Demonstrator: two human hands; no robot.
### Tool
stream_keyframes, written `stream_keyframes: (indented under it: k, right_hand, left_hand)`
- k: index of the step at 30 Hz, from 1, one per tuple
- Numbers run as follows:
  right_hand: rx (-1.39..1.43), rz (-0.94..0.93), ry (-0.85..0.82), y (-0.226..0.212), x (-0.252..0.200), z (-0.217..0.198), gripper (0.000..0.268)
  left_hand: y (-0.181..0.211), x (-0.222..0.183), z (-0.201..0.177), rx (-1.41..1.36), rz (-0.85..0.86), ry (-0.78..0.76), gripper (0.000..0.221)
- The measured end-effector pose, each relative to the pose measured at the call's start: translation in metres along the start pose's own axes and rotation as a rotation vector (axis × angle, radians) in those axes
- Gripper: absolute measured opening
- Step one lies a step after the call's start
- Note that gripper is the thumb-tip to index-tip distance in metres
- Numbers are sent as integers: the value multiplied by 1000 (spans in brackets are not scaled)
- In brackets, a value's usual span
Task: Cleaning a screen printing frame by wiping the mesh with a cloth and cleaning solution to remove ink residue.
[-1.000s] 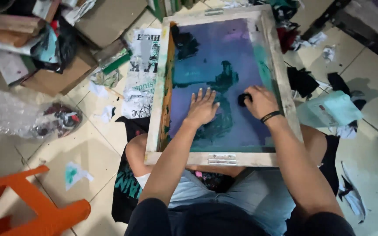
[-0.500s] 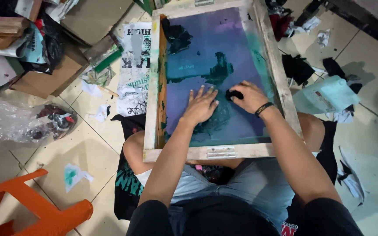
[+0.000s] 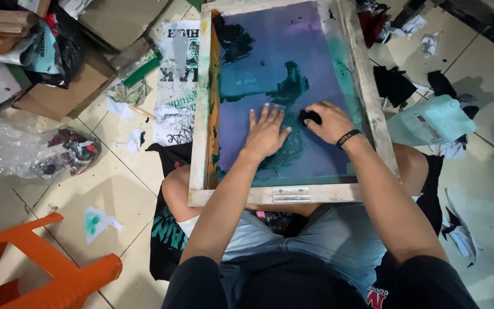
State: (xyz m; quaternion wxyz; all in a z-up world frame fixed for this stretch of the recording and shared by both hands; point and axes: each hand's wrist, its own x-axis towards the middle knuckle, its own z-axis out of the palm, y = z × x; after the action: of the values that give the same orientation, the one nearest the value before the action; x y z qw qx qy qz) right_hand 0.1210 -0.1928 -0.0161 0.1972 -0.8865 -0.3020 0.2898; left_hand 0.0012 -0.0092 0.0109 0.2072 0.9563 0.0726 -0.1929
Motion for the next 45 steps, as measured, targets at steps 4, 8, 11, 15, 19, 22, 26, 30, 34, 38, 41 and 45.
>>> stream_keyframes:
  k: [4, 8, 11, 15, 19, 22, 26, 30, 34, 38, 41, 45]
  right_hand:
    - [-49, -31, -4, 1, -1, -2, 47]
    - [-46, -37, 15, 0, -2, -2, 47]
    - [-46, -50, 34, 1, -3, -1, 46]
    - [-55, -59, 86, 8, 0, 4, 43]
    - [-72, -59, 88, 2, -2, 0, 43]
    - [-43, -65, 103, 2, -2, 0, 41]
    - [-42, -59, 109, 4, -1, 2, 42]
    - [-67, -63, 118, 3, -3, 1, 43]
    - [-75, -54, 86, 1, -2, -1, 44]
    - [-73, -25, 54, -1, 3, 2, 46]
    - [-66, 2, 32, -4, 0, -3, 48]
    - [-23, -33, 30, 8, 5, 6, 47]
  left_hand:
    - [3, 0, 2, -33, 86, -45, 62]
    - [-2, 3, 4, -15, 34, -51, 66]
    - [-9, 4, 4, 20, -71, -42, 70]
    - [-17, 5, 5, 56, -173, -20, 73]
    - [-11, 5, 8, 57, -147, -25, 78]
    - [-8, 5, 11, 48, -93, -31, 76]
    - [-9, 8, 15, 25, -71, 18, 75]
    - [-31, 20, 28, -25, -89, 216, 55]
    - [-62, 40, 48, -55, -86, 301, 38]
    - [-66, 62, 50, -26, -97, 262, 32]
    - [-74, 94, 67, 57, -93, 225, 31]
    - [-31, 88, 38, 269, -189, 170, 37]
